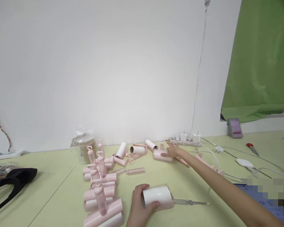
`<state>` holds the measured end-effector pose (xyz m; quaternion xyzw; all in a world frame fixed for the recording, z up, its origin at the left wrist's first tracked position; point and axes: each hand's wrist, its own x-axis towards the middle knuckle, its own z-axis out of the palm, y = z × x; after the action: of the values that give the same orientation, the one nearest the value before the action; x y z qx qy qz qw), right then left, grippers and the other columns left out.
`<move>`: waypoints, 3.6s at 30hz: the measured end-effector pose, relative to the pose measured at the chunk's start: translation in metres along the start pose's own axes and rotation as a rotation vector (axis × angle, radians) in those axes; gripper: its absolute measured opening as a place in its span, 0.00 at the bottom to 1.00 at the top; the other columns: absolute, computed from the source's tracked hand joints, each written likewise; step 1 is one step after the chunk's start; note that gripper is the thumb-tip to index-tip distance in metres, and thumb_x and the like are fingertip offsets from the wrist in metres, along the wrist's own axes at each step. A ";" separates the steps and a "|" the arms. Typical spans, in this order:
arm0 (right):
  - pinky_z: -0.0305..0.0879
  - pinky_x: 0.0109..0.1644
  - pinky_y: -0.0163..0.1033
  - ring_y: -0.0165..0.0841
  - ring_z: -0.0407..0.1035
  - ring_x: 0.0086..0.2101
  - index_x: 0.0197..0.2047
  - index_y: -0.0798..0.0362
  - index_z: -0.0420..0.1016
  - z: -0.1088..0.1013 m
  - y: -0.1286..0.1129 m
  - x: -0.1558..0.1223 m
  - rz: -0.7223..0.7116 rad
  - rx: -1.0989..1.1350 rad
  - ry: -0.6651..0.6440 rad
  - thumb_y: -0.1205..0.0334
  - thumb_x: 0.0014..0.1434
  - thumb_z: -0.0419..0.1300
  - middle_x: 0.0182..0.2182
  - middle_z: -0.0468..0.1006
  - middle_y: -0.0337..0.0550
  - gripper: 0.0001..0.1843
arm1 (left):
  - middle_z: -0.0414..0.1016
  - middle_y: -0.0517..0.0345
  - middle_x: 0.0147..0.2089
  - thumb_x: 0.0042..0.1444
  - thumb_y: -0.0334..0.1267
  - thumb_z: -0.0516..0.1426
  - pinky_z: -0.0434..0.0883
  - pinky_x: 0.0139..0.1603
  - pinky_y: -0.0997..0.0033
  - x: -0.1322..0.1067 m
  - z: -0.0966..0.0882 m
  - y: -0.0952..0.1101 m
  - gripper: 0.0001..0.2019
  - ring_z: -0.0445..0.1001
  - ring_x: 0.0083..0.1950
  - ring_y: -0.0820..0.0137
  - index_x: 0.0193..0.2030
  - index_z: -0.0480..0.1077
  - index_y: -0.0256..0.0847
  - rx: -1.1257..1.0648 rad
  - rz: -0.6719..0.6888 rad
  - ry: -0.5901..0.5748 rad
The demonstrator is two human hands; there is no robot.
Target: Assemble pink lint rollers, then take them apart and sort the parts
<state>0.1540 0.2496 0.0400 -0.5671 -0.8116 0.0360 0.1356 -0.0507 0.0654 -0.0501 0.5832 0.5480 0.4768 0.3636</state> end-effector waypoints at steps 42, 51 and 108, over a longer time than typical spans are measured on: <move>0.62 0.41 0.42 0.39 0.69 0.40 0.43 0.54 0.68 0.033 -0.080 -0.158 0.179 1.731 -0.481 0.40 0.56 0.42 0.38 0.75 0.48 0.28 | 0.69 0.52 0.21 0.43 0.54 0.52 0.63 0.34 0.63 0.033 0.008 0.110 0.19 0.70 0.31 0.57 0.18 0.66 0.38 0.401 -0.057 -0.062; 0.61 0.36 0.36 0.34 0.69 0.32 0.35 0.56 0.68 0.023 -0.064 -0.161 0.355 2.377 -0.792 0.41 0.50 0.51 0.28 0.75 0.44 0.25 | 0.68 0.53 0.20 0.41 0.57 0.52 0.63 0.25 0.68 0.048 0.016 0.142 0.21 0.70 0.28 0.59 0.15 0.64 0.40 0.459 -0.094 -0.082; 0.60 0.25 0.28 0.24 0.64 0.18 0.30 0.61 0.72 0.051 -0.109 -0.195 0.569 2.058 -0.854 0.50 0.54 0.50 0.18 0.70 0.43 0.20 | 0.74 0.54 0.41 0.49 0.49 0.54 0.64 0.48 0.66 -0.023 -0.010 0.057 0.19 0.68 0.46 0.61 0.44 0.72 0.41 -0.391 -0.161 -0.185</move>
<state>0.1040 0.0347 -0.0213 -0.2920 -0.2202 0.9005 0.2353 -0.0421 0.0337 0.0033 0.4973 0.4544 0.4880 0.5550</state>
